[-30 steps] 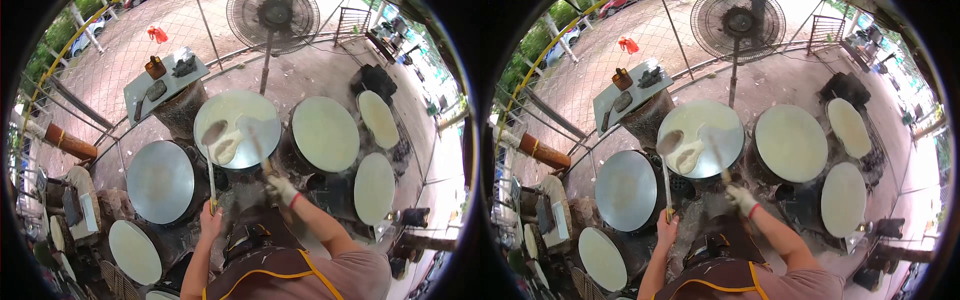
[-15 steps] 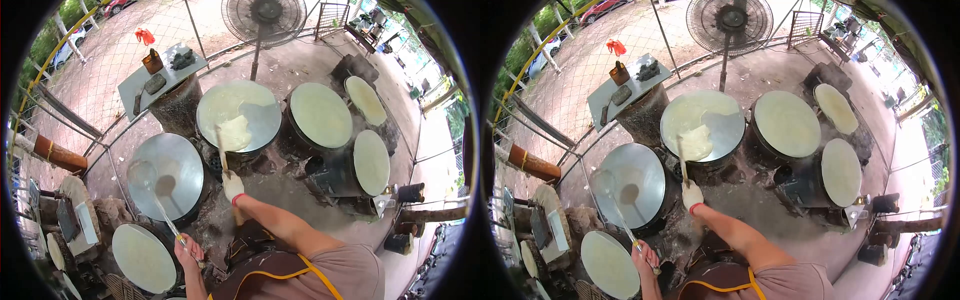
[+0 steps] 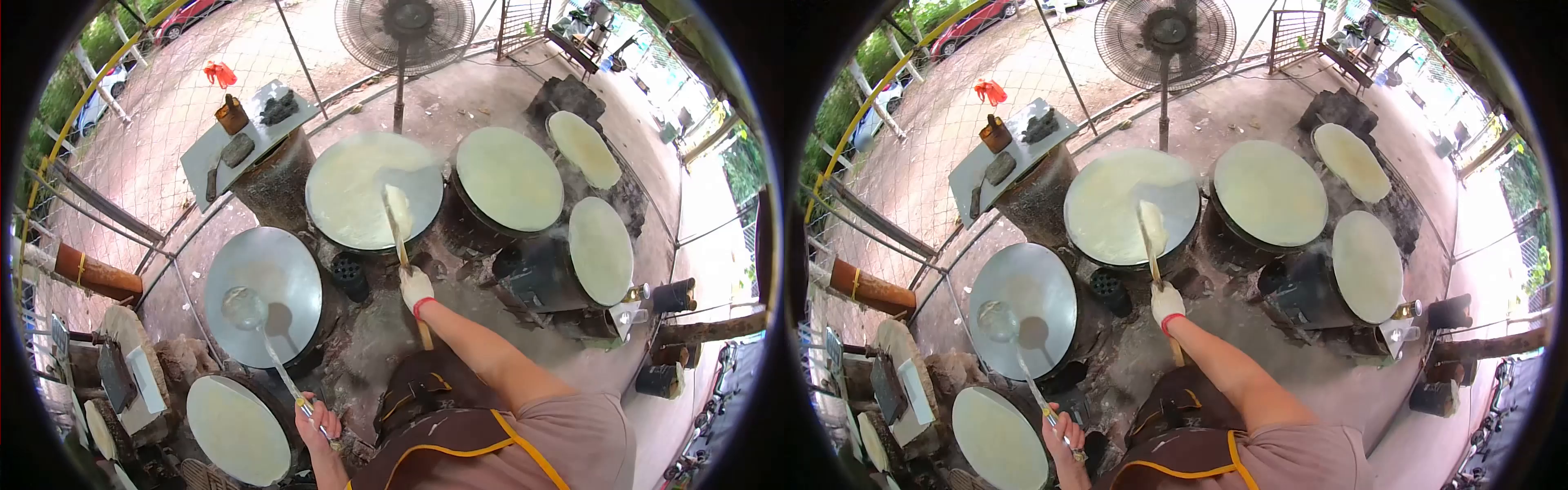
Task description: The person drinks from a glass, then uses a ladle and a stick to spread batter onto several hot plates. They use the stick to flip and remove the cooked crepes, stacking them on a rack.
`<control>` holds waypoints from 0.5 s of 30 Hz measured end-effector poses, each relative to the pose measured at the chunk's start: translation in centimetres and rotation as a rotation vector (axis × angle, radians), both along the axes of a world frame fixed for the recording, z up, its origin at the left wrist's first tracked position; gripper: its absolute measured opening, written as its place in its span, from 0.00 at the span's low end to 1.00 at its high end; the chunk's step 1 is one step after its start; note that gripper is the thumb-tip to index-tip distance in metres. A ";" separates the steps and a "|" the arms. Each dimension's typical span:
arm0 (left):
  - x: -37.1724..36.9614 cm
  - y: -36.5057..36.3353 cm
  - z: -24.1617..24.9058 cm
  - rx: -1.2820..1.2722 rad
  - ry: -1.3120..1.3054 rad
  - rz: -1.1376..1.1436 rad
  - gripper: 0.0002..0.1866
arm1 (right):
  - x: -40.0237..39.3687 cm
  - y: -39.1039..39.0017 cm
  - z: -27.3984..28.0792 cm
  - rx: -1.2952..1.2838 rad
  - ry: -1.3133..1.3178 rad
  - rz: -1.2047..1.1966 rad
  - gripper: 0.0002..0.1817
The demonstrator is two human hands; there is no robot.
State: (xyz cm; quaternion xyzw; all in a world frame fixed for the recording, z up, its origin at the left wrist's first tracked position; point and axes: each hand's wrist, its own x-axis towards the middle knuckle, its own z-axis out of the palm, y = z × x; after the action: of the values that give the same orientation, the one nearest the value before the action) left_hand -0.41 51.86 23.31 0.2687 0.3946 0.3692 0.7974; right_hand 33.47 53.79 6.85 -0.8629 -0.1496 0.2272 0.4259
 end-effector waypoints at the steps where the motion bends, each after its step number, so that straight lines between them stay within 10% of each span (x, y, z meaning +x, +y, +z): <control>1: 0.5 -0.2 0.1 0.005 -0.002 -0.002 0.15 | 0.7 0.1 -0.3 0.049 -0.009 -0.053 0.20; 3: 1.8 -0.6 0.6 -0.020 -0.028 0.017 0.14 | 0.6 0.4 0.6 0.249 0.363 -0.077 0.19; 5: 3.7 -1.2 1.1 -0.083 -0.080 0.063 0.13 | 0.1 -2.2 -0.7 0.107 -0.074 0.306 0.18; 6: 4.4 -1.6 0.9 -0.074 -0.092 0.056 0.13 | 0.8 -4.2 1.6 0.026 0.141 0.405 0.19; 15: 15.3 -5.2 2.7 -0.065 -0.144 0.044 0.14 | 12.4 -8.4 4.9 -0.008 0.008 0.390 0.20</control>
State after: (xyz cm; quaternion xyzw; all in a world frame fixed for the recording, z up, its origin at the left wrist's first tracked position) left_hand 14.85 46.66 25.96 0.2064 0.3538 0.3919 0.8238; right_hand 45.87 45.40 11.80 -0.8183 -0.3113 0.3093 0.3712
